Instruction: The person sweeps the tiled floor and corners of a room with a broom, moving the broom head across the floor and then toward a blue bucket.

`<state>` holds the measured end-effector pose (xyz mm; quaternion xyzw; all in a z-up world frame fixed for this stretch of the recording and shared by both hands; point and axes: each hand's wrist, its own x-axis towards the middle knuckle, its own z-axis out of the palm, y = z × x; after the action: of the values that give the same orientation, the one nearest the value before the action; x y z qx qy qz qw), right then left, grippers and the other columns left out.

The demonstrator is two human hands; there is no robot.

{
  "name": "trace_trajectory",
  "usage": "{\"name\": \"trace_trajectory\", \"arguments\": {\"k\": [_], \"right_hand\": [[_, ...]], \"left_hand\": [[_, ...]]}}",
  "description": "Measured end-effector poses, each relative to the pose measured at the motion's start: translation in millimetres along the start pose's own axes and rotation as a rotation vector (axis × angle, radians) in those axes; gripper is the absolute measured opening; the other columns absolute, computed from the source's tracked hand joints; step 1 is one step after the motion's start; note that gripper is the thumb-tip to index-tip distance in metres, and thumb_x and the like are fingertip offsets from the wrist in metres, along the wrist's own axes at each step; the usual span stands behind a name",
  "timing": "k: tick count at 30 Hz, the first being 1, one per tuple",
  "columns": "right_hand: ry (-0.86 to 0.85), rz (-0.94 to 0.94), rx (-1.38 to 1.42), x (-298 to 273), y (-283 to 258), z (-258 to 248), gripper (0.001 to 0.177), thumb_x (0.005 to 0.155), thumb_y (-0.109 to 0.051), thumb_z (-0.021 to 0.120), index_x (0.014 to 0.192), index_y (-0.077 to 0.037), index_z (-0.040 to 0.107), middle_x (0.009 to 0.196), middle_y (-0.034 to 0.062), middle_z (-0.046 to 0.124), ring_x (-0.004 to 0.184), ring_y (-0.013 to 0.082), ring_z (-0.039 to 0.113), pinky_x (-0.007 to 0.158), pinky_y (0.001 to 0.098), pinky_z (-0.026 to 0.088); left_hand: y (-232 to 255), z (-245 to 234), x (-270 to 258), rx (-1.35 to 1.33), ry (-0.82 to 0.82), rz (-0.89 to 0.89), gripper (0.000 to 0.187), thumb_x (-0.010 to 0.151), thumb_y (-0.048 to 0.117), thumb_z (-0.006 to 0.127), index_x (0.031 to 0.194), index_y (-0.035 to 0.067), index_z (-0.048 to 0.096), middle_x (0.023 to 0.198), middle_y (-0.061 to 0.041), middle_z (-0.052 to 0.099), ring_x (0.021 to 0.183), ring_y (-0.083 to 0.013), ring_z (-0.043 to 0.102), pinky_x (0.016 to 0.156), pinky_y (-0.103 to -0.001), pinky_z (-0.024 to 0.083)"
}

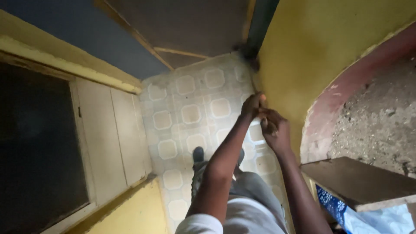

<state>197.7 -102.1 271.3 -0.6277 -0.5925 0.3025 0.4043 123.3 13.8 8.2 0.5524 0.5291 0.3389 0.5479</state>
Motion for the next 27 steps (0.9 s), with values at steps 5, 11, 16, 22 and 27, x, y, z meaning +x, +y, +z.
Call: {"name": "trace_trajectory", "arguments": {"k": [5,11,16,22,27], "right_hand": [[-0.015,-0.125,0.045,32.7,6.4,43.6,0.020,0.088,0.003,0.060,0.103,-0.003,0.073,0.111,0.0198,0.072,0.108,0.0362,0.072,0.096,0.0389,0.054],[0.014,-0.068,-0.004,16.2,-21.3,85.7,0.028,0.085,0.003,0.060,0.107,-0.005,0.075,0.112,0.0188,0.072,0.107,0.0389,0.070,0.096,0.0424,0.054],[-0.001,-0.017,-0.078,6.9,-41.3,130.4,0.019,0.090,-0.004,0.065,0.108,-0.003,0.074,0.123,0.0203,0.069,0.103,0.0403,0.068,0.087,0.0426,0.055],[-0.016,0.080,-0.142,28.3,-59.5,204.7,0.019,0.098,-0.019,0.073,0.106,-0.002,0.073,0.111,0.0198,0.072,0.092,0.0378,0.071,0.080,0.0406,0.055],[-0.081,0.105,0.104,47.1,-86.8,242.2,0.027,0.100,-0.020,0.069,0.114,0.003,0.070,0.094,0.0153,0.075,0.082,0.0179,0.069,0.075,0.0318,0.054]], "left_hand": [[7.4,-43.1,30.0,0.199,-0.255,0.134,0.039,0.076,0.039,0.069,0.102,0.010,0.064,0.078,-0.003,0.068,0.070,-0.0198,0.065,0.068,-0.036,0.053],[-3.0,-78.6,28.9,-0.082,-0.346,-0.298,0.056,0.098,0.058,0.051,0.090,0.007,0.074,0.077,-0.005,0.076,0.071,-0.0182,0.069,0.074,-0.032,0.054],[-29.4,-129.4,-6.8,0.307,-0.385,0.154,0.038,0.079,0.048,0.064,0.095,0.014,0.059,0.082,-0.009,0.073,0.079,-0.0310,0.071,0.068,-0.041,0.051],[-19.1,-214.2,-4.0,0.377,-0.299,0.228,0.033,0.082,0.053,0.059,0.089,0.020,0.061,0.084,-0.003,0.074,0.084,-0.0307,0.073,0.069,-0.042,0.053],[-18.0,-283.7,-6.1,0.529,-0.181,0.245,0.042,0.076,0.060,0.064,0.082,0.019,0.060,0.078,-0.005,0.072,0.078,-0.0304,0.072,0.065,-0.044,0.053]]}}
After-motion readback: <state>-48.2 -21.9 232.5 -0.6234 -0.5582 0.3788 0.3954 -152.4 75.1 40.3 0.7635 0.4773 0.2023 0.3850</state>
